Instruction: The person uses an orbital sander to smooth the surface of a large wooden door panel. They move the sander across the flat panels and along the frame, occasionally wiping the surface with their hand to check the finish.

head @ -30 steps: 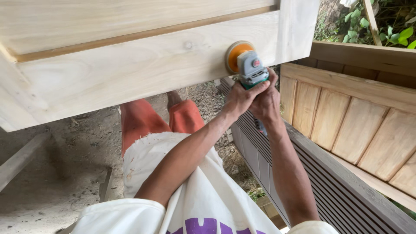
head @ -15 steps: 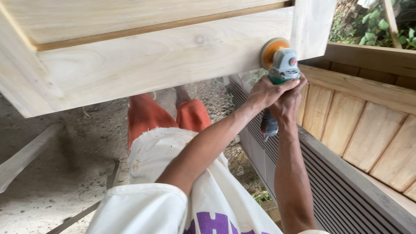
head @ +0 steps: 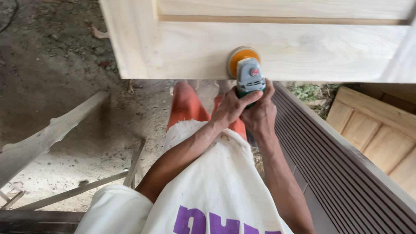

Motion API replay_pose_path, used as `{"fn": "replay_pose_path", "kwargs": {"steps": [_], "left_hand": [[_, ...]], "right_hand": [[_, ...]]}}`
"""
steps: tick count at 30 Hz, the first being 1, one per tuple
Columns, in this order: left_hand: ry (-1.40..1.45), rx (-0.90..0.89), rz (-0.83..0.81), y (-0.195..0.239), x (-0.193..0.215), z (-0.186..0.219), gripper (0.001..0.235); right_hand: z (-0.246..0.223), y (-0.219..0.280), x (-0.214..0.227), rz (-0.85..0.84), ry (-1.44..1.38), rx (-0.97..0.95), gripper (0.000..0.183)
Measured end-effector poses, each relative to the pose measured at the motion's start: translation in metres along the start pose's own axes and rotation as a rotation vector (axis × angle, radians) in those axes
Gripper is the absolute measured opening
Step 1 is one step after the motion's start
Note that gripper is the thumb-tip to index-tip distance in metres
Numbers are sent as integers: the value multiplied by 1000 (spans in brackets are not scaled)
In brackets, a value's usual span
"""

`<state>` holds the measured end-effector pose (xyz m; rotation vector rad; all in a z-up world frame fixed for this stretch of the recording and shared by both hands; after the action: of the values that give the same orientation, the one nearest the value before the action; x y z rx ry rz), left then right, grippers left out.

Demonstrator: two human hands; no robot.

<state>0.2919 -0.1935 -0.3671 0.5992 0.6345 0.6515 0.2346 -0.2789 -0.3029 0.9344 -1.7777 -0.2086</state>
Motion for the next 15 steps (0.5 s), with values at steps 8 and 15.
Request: {"fn": "replay_pose_path", "kwargs": {"steps": [8,15], "left_hand": [[223,-84,156,47,142,3,79],[350,-89,289,63,185,-8,79]], "right_hand": [[-107,12,-91,-171,40,243,94],[-141,18,-124,-209,51,385,92]]}}
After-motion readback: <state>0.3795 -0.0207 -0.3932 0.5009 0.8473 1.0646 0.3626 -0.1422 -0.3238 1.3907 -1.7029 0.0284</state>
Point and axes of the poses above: each hand's wrist, its own y-axis away from the middle knuckle, its own x-axis out of the back of the hand, z = x × y, the point moved 5 cm from there along -y, towards the middle knuckle, and after that the axes turned 6 degrees about -x, right-handed, at the moved point
